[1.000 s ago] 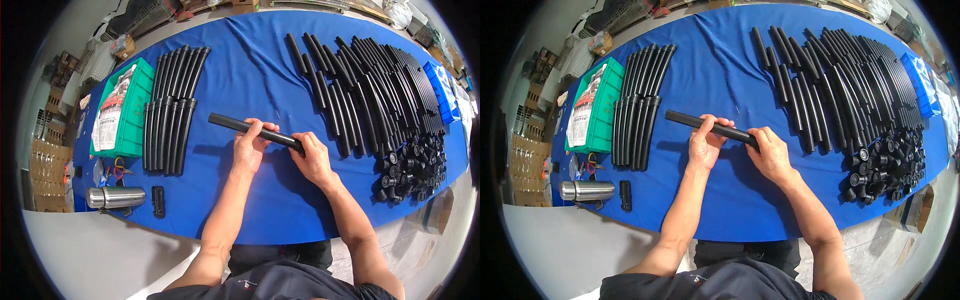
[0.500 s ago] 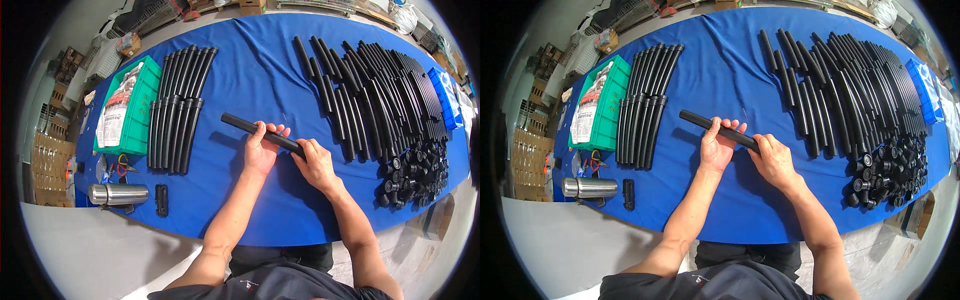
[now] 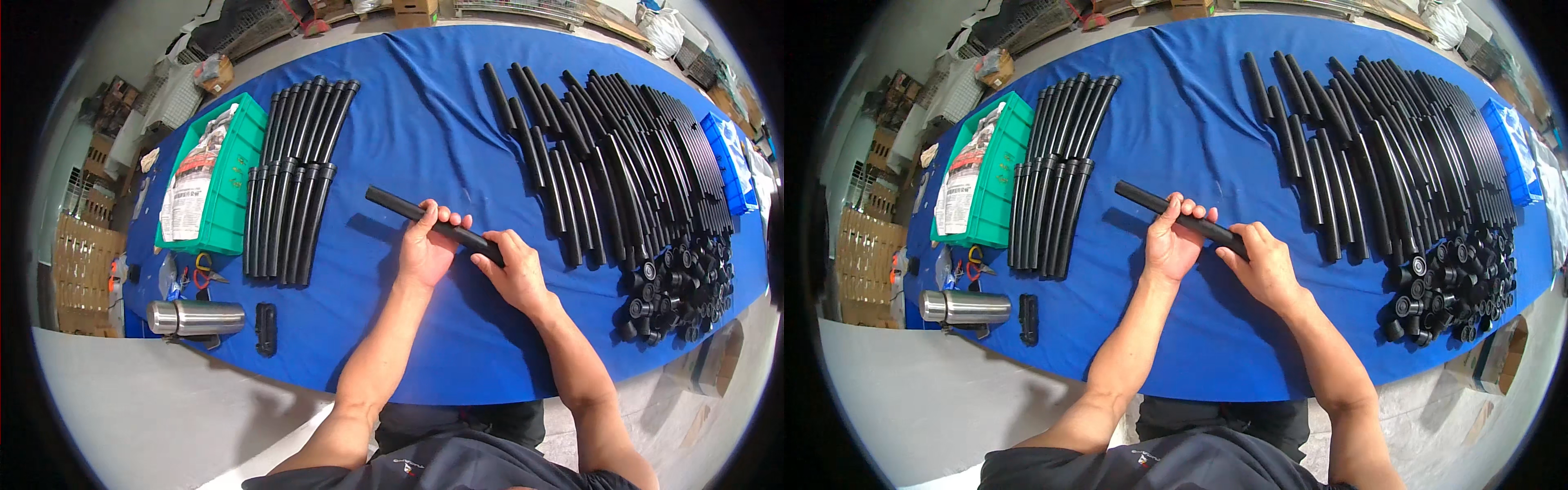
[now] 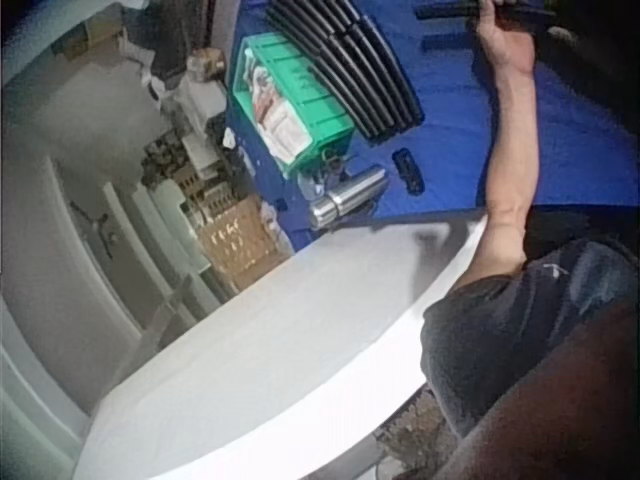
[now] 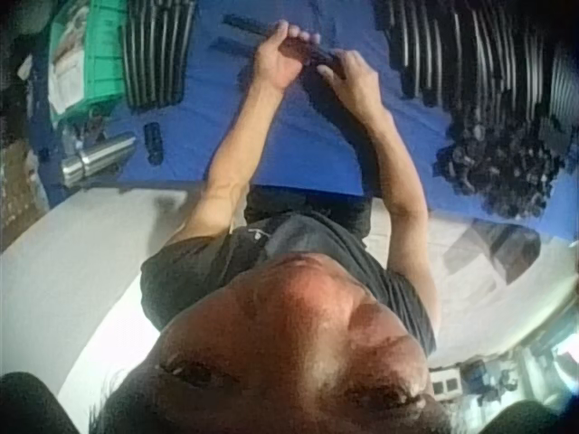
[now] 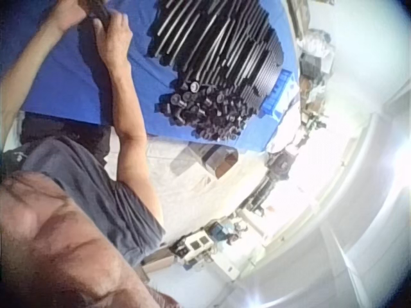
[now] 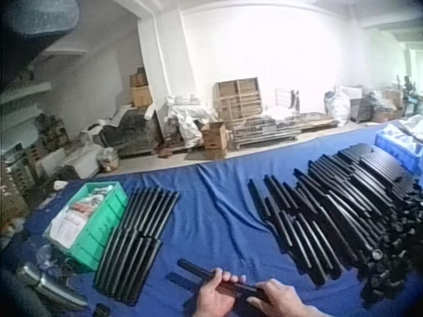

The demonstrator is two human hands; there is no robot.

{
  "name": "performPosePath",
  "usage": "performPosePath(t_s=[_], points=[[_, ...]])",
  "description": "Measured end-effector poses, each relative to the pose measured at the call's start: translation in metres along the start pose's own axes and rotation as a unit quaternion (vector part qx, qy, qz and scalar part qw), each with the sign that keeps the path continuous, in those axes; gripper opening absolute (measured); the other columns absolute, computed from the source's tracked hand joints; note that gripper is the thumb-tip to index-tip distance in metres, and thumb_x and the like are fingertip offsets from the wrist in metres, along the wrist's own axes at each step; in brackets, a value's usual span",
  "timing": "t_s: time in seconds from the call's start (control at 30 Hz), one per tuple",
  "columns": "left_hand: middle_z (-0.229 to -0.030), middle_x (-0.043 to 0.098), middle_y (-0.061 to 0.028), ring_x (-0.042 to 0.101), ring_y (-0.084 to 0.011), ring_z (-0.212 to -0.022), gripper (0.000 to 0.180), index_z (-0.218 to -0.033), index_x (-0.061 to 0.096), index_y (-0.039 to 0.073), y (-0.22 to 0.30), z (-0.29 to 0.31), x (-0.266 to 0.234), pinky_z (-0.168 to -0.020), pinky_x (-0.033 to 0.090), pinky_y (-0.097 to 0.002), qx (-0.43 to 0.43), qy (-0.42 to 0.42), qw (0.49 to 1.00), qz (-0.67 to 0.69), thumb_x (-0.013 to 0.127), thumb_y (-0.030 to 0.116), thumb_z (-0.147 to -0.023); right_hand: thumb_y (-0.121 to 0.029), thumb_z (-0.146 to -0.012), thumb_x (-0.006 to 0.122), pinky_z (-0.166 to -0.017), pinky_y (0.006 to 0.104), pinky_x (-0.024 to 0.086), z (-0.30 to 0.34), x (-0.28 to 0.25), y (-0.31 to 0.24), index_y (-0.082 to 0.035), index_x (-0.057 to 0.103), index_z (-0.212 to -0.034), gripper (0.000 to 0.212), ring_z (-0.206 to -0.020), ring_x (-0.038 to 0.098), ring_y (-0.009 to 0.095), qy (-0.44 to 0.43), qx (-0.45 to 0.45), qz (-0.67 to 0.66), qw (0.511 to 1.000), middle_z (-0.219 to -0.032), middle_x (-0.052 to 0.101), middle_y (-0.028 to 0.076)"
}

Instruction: The person picks up a black tube and a plastic cap, fits the cap onto the end of the tube, and places the assembled piece into a green crate, repeating this process several times.

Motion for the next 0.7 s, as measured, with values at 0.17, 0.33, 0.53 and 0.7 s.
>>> performPosePath(t_s=[0.17,0.33,0.53,0.7], points=[[-0.079,0.061,-0.0034,0.060,-0.0196,-0.080,0.014,-0.097,0.062,0.010,-0.002,0.001,0.005,-0.094,0.048,-0.0429,-0.011,0.017,1.000,-0.009,0.062,0.024,-0.096,-0.011,-0.079,0.076,-0.067,0.0402,0.051,0.000,-0.003,-0.001,-0.002,0.059,-0.109,0.035,-0.080,0.063,0.033,0.013,-0.017,0.001,1.000,-0.095,0.061,0.015],[-0.087,0.067,-0.0097,0.057,-0.0107,-0.060,0.026,-0.095,0.062,0.009,0.012,0.002,0.009,-0.042,0.047,-0.0217,0.034,0.101,0.952,-0.286,0.067,0.034,-0.092,-0.008,-0.078,0.076,-0.069,0.0392,0.052,-0.002,-0.026,-0.008,-0.001,0.059,-0.109,0.035,-0.082,0.064,0.032,0.082,-0.060,0.023,0.995,-0.096,0.061,0.014],[-0.085,0.068,-0.0104,0.052,-0.0056,-0.049,0.029,-0.089,0.061,0.009,0.012,0.004,-0.002,-0.038,0.040,-0.0171,-0.021,0.089,0.962,-0.256,0.067,0.037,-0.092,-0.010,-0.079,0.076,-0.068,0.0398,0.052,0.000,-0.013,-0.006,0.000,0.059,-0.108,0.035,-0.078,0.064,0.032,0.055,-0.054,0.034,0.996,-0.092,0.061,0.015],[-0.087,0.068,-0.0102,0.052,-0.0050,-0.050,0.026,-0.089,0.060,0.008,0.012,0.006,-0.003,-0.038,0.041,-0.0176,-0.008,0.110,0.959,-0.261,0.067,0.034,-0.093,-0.013,-0.080,0.076,-0.067,0.0407,0.051,0.000,-0.009,-0.003,0.000,0.058,-0.109,0.036,-0.077,0.063,0.033,0.023,-0.030,0.023,0.999,-0.089,0.061,0.015]])
Point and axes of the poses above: each hand's wrist, its own z-axis away from the middle knuckle, its own x-axis out of the palm, y = z × x, the point moved 10 cm from there along -z, towards the middle knuckle
